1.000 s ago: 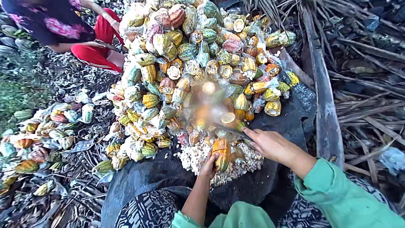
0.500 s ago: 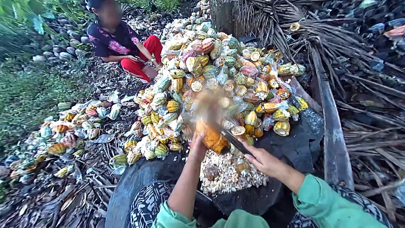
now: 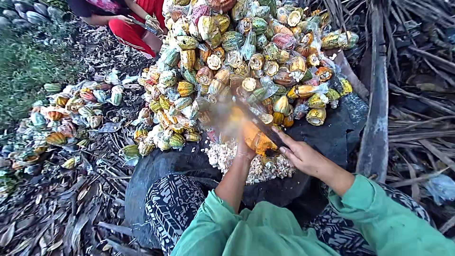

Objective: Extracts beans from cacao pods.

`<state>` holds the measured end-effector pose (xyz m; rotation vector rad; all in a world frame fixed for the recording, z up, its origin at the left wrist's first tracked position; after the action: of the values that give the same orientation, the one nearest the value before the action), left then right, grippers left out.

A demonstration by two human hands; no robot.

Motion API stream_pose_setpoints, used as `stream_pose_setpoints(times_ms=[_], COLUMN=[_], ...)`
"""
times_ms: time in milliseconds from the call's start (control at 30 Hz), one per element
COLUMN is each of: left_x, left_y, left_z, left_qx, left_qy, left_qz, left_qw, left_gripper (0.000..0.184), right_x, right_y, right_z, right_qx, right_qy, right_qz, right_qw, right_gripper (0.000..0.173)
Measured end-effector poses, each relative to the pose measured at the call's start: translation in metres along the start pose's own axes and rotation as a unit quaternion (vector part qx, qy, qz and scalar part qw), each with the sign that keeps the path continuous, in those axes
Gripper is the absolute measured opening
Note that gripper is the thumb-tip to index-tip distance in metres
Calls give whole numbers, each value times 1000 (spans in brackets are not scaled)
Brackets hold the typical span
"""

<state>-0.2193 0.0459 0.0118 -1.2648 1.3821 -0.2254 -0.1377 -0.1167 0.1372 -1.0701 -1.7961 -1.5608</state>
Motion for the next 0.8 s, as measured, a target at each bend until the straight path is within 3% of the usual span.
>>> stream_pose_setpoints(times_ms=[133, 200, 267, 400, 533, 600, 667, 733, 800], left_x=[-15, -23, -33, -75, -134, -152, -163, -169, -176], left_y=[4, 8, 15, 49, 59, 51, 44, 41, 38], left_z=[4, 4, 4, 9, 0, -7, -10, -10, -11], left_qx=[43, 46, -9, -94, -160, -155, -133, -116, -90], left_qy=[-67, -95, -118, -189, -265, -284, -297, -301, -302], left_qz=[-43, -58, -28, 118, 340, 406, 422, 364, 204], left_qw=[996, 993, 993, 970, 888, 855, 846, 874, 927], left_gripper=[71, 58, 47, 53, 97, 109, 111, 101, 62], right_x=[-5, -4, -5, -10, -6, -3, -1, -7, -27], right_y=[5, -2, -10, -18, -29, -37, -38, -35, -33], right_z=[-3, -3, -4, -8, -7, -3, 2, 5, 9], right_qx=[-1, 26, 52, 107, 189, 209, 207, 217, 253], right_qy=[-22, -26, -31, -51, -65, -60, -67, -113, -209], right_qz=[24, 18, -4, -7, 85, 34, -73, -155, -212], right_qw=[999, 999, 998, 993, 976, 975, 973, 957, 921], right_gripper=[57, 58, 58, 59, 60, 59, 60, 64, 75])
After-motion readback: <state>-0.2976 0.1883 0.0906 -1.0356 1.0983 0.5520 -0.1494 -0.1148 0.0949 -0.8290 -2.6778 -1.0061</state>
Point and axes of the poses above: each hand's wrist, its own z-axis towards the middle knuckle, its own y-axis out of the back of the hand, x = y × z, the point moved 5 cm from there along z, towards the middle knuckle, and after that the axes turned 11 degrees about x, right-handed, at the moved point
